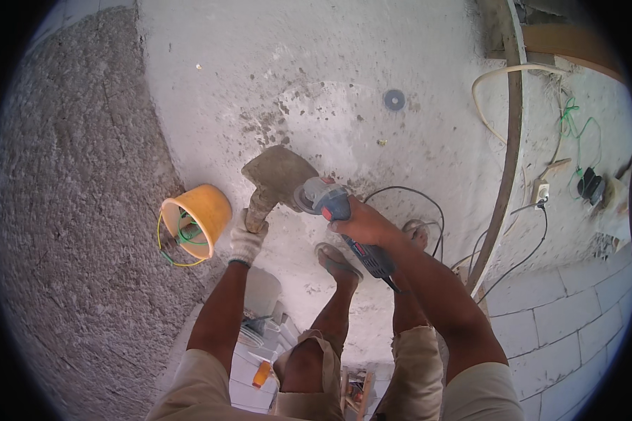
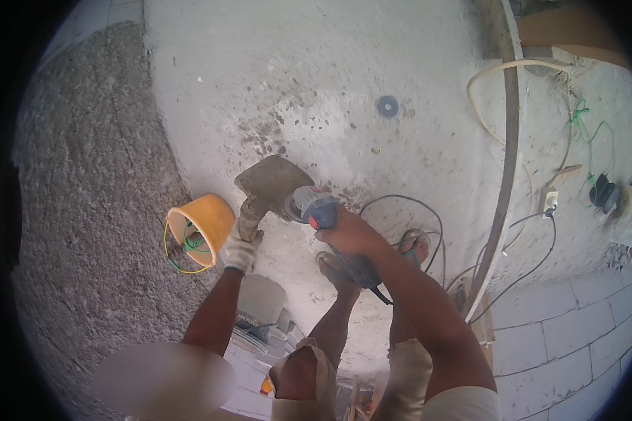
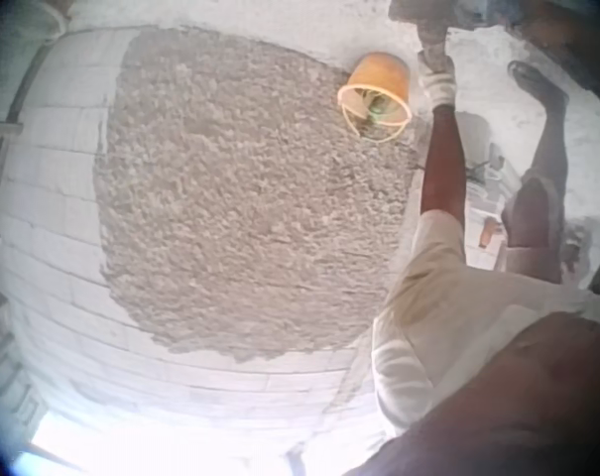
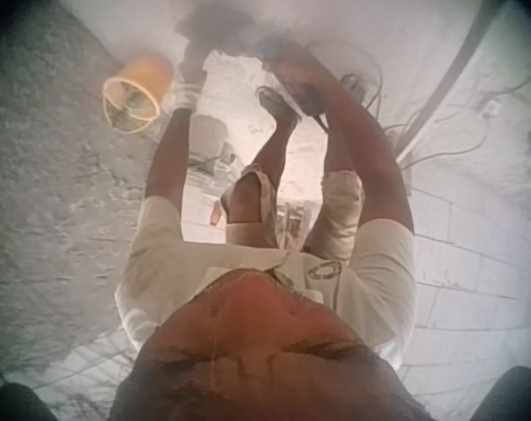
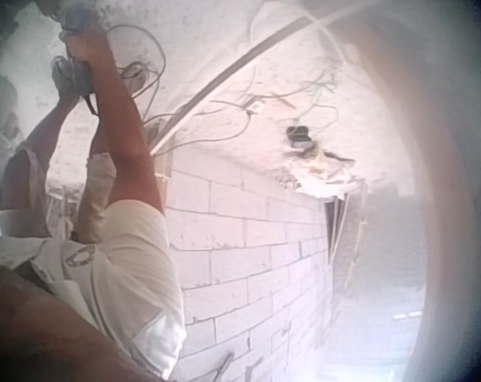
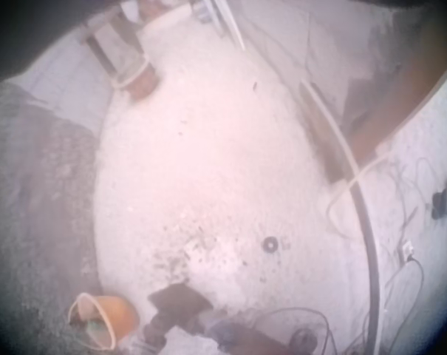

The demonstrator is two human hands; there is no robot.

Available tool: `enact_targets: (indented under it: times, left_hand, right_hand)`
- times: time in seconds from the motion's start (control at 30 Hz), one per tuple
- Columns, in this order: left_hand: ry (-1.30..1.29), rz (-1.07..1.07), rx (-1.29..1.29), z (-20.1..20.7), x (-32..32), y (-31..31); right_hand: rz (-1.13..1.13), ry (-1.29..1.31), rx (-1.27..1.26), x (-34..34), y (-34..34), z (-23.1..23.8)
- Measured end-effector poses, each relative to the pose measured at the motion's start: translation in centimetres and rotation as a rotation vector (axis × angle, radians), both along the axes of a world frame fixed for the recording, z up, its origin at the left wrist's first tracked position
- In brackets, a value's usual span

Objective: The person uses an angle grinder to grind a section of the concrete floor while holding a pickaxe. They then remove the grinding disc from the angle grinder and place the tool on the floor.

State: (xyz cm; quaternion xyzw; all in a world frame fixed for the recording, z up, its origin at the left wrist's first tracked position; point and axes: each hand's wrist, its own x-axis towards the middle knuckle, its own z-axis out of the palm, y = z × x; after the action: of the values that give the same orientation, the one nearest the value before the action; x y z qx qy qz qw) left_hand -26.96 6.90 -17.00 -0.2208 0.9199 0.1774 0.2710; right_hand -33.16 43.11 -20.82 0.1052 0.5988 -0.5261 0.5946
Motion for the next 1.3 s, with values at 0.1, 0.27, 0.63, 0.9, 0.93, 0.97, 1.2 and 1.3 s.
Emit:
enact_targets:
  times: [0.1,0.27,0.63,0.9,0.93,0.97,1.2,1.3]
  left_hand:
    - [0.012,-0.005,-0.016,0.1,0.0,0.4]
    - [0.038,-0.006,-0.022,0.1,-0.1,0.5]
    - [0.076,-0.014,0.011,-0.6,0.6,0.1]
    - [0.076,0.017,0.059,-0.8,0.8,0.1]
    - [0.093,0.022,0.070,-1.1,0.9,-0.2]
    - [0.088,0.015,0.076,-1.2,0.9,-0.5]
    - [0.086,0.062,0.151,-1.6,1.1,-0.8]
    - [0.073,0.071,0.127,-1.3,1.0,-0.5]
  right_hand:
    - [0.014,0.052,0.003,0.5,0.2,0.5]
    - [0.046,0.029,0.061,1.6,0.9,0.7]
    - [-0.078,-0.007,0.013,4.2,1.4,2.1]
    - [-0.135,-0.028,-0.058,3.3,1.4,4.7]
    - [-0.114,-0.007,-0.049,3.5,1.0,4.0]
    - [-0.093,0.014,-0.040,3.6,0.8,3.6]
    - [-0.029,-0.010,-0.085,2.9,2.2,2.7]
    - [-0.006,-0.018,-0.117,2.1,2.5,2.9]
